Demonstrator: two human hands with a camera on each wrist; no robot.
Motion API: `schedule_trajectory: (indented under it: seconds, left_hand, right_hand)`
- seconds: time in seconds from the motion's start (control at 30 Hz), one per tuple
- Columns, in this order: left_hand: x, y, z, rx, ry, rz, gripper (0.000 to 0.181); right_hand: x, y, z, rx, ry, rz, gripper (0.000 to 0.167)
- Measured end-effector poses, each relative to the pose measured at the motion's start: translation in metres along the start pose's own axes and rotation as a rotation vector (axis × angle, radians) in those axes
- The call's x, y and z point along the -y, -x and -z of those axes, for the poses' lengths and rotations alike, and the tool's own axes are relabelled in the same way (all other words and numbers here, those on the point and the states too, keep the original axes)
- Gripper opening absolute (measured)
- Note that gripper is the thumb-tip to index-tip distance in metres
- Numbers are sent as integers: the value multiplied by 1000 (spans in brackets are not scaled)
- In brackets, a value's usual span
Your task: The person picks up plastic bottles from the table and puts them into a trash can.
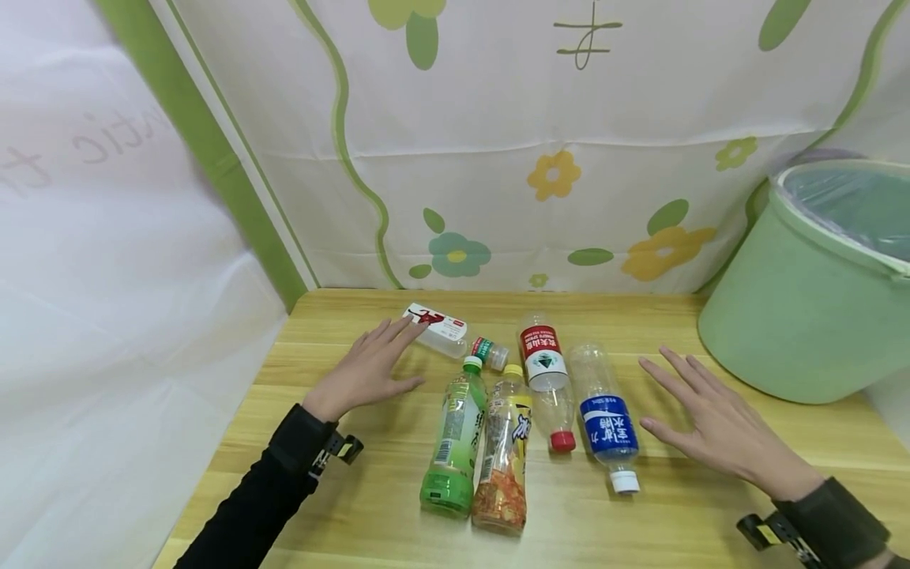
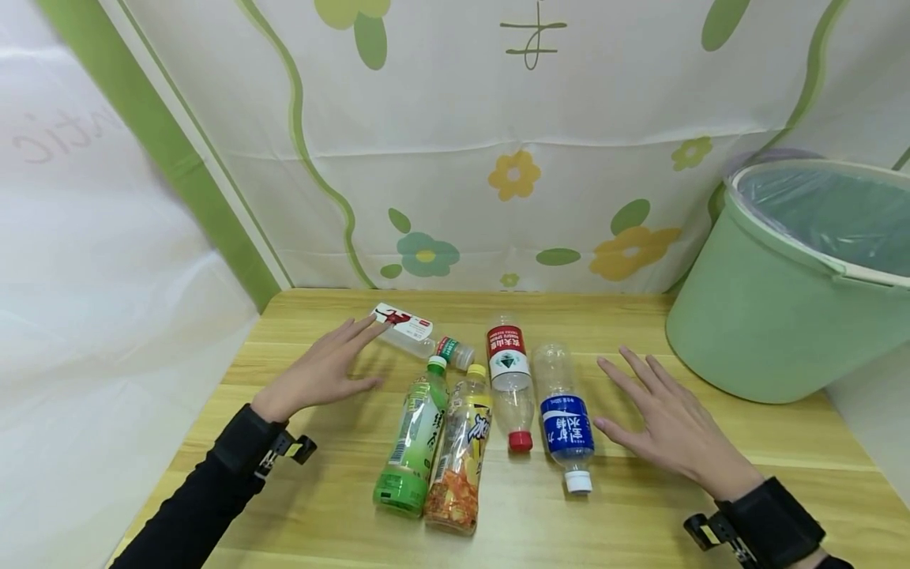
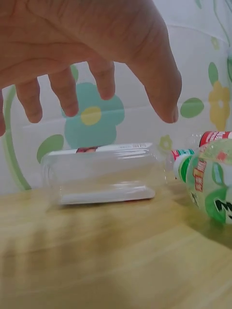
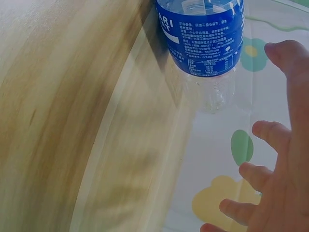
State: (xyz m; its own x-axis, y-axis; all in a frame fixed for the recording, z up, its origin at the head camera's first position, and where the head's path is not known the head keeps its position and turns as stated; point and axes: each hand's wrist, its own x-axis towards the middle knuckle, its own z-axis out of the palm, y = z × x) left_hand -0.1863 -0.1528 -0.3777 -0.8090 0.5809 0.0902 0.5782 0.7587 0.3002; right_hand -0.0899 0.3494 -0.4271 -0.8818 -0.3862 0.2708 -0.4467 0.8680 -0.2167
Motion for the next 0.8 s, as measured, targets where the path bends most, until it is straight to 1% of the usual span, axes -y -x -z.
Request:
schedule_trajectory:
  seconds: [0.1, 0.2, 0.4, 0.47, 0.63, 0.8]
  left_hand:
    - [1, -9, 4, -7, -10, -29, 84]
    - [3, -18, 6, -4, -9, -44, 86]
    - [7, -37, 8, 37, -3, -27, 91]
    - [8, -43, 7, 52, 2, -21, 93]
    - [14, -54, 0, 79, -1, -27, 97]
    - [20, -66, -7, 82, -8, -26, 99]
  right_hand:
    - [0, 0, 1, -2, 4, 7, 87]
    - [0, -1, 1, -2, 5, 11, 88]
    - [1, -2, 3, 3, 2, 5, 88]
    - [1, -2, 4, 8, 1, 0, 88]
    - [1, -2, 4, 17, 3, -9, 89]
    - [1, -3, 4, 12, 3, -5, 89]
